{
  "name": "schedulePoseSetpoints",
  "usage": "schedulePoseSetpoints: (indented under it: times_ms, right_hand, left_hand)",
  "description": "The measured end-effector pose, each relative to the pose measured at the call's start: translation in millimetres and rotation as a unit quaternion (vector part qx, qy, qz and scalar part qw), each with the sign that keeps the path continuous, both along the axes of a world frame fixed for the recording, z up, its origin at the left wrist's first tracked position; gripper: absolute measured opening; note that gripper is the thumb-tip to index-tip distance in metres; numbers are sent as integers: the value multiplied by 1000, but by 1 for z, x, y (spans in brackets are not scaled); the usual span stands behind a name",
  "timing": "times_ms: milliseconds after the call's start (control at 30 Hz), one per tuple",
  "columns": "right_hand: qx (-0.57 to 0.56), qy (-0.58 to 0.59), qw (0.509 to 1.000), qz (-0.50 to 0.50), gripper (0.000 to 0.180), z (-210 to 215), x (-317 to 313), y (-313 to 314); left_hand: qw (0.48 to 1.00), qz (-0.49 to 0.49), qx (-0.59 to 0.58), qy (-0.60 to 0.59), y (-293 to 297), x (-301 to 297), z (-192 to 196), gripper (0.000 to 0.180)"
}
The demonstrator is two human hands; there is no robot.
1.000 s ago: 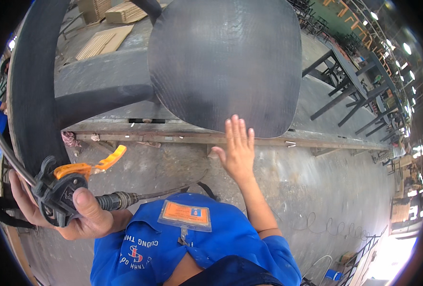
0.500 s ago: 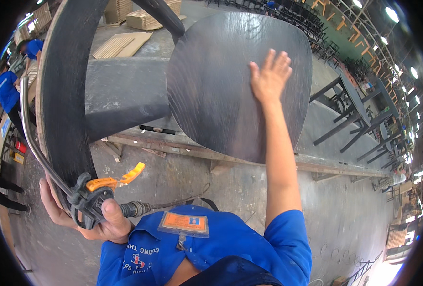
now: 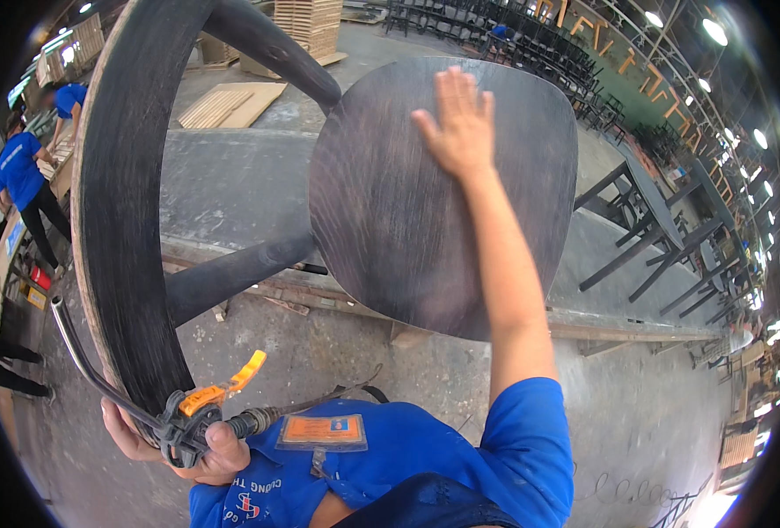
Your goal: The person marks a dark wooden chair with a white marker, drawing lines on the seat and legs. The person then lifts and repositions the chair before continuing to mark additional areas.
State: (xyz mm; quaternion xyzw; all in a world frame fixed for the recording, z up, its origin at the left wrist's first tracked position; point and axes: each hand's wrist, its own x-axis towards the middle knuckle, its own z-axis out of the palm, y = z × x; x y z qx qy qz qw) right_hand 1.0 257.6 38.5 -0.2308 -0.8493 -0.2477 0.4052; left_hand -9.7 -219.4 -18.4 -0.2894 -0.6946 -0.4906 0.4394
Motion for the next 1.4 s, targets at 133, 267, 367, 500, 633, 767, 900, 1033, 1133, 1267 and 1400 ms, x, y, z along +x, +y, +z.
schedulePoseSetpoints:
  times_ms: [133,267,367,500,633,767,900,1033,1133,1267,1400]
  right_hand:
    - [4,66,993,-94,75,30,51,56]
    - [-33,105,976,-188,78,38,62,71]
    - [-11,116,981,-155,81,26,23,50]
    - [6,63,998,-7,81,1,-40,-2]
    - [-10,-1,998,67,81,-9,-52,-28]
    - [25,-35,997,62,79,-1,-21,-14]
    - [34,-40,997,53,75,-1,10,-4]
    - [37,-51,997,39,72,-4,28,-2]
    - [39,-54,997,29,70,-9,41,-1]
    - [33,-70,997,16,66,-17,56,-2]
    - [48,-112,993,2,63,-23,62,-9]
  left_hand:
    - [1000,-7,-8,-1,-6,-2,-7,63]
    - [1000,10,-1,22,-8,-6,-10,61]
    - [999,5,38,29,-4,-10,-11,62]
    - [995,-7,87,49,2,-15,-14,64]
    - [997,71,35,20,1,-16,-16,91]
    - [992,21,75,100,3,-22,-16,61]
    - [996,19,67,63,1,-21,-15,59]
    - [997,39,36,58,0,-19,-8,60]
    - [999,33,-3,0,4,-13,3,88]
    - [999,20,-19,24,15,-15,18,83]
    - [996,10,5,91,27,-25,28,54]
